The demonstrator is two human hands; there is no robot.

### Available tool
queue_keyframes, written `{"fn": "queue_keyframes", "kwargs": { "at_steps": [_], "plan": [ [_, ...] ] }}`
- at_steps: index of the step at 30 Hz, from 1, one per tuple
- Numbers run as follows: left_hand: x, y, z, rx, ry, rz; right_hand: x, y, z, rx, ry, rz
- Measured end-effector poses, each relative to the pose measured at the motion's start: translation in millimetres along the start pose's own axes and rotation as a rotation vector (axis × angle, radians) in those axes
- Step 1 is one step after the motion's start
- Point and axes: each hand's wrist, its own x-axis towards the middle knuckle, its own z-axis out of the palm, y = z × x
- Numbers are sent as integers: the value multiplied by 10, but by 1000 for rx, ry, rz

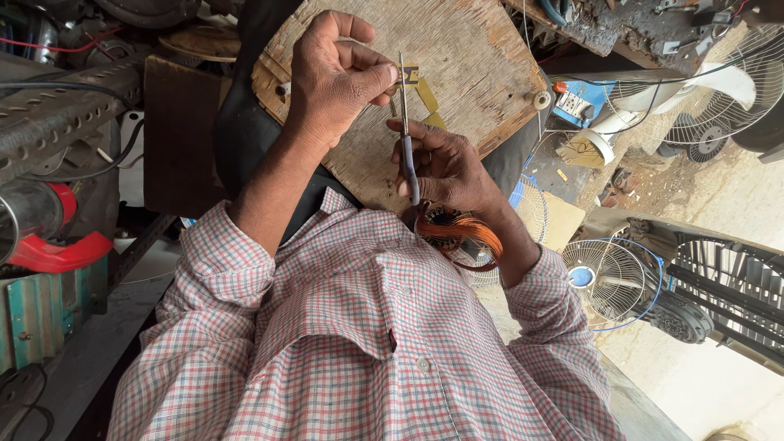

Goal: The person winds copper wire around a motor stator core, using shears to cut the wire and applying insulating tape to secure the windings. The person repeatedly wraps, cuts, and tapes the wire while seated on the floor with a wooden board on their lap.

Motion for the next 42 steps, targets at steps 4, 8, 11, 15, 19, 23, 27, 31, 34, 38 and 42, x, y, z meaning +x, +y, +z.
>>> {"fn": "queue_keyframes", "kwargs": {
  "at_steps": [4, 8, 11, 15, 19, 23, 27, 31, 34, 38, 42],
  "plan": [
    [-4, -38, -2, -10, -8, 10, 3, 31, -3, 72, -7, -15],
    [12, -52, -4, -24, -4, -3, 9, 43, -14, 19, -8, -27],
    [14, -47, 0, -44, -6, -35, 7, 65, -8, -17, 0, -47],
    [-6, -28, 54, -124, -61, -31, -6, 100, 11, -61, 31, -73],
    [-24, 0, 149, -314, -92, -131, -6, 122, 22, -65, 41, -56],
    [-38, 40, 228, -288, -50, -179, 8, 127, 14, -42, 44, -35],
    [-43, 78, 277, -367, -8, -246, -9, 95, -16, -39, 46, -21],
    [-23, 93, 290, -409, 26, -267, -42, 29, -24, -124, 86, -8],
    [18, 92, 297, -435, 38, -244, -62, -36, -26, -173, 84, 7],
    [93, 101, 316, -479, 58, -249, -62, -115, -67, -176, 66, 30],
    [132, 117, 322, -562, -18, -300, -85, -132, -99, -163, 70, -30]
  ]
}}
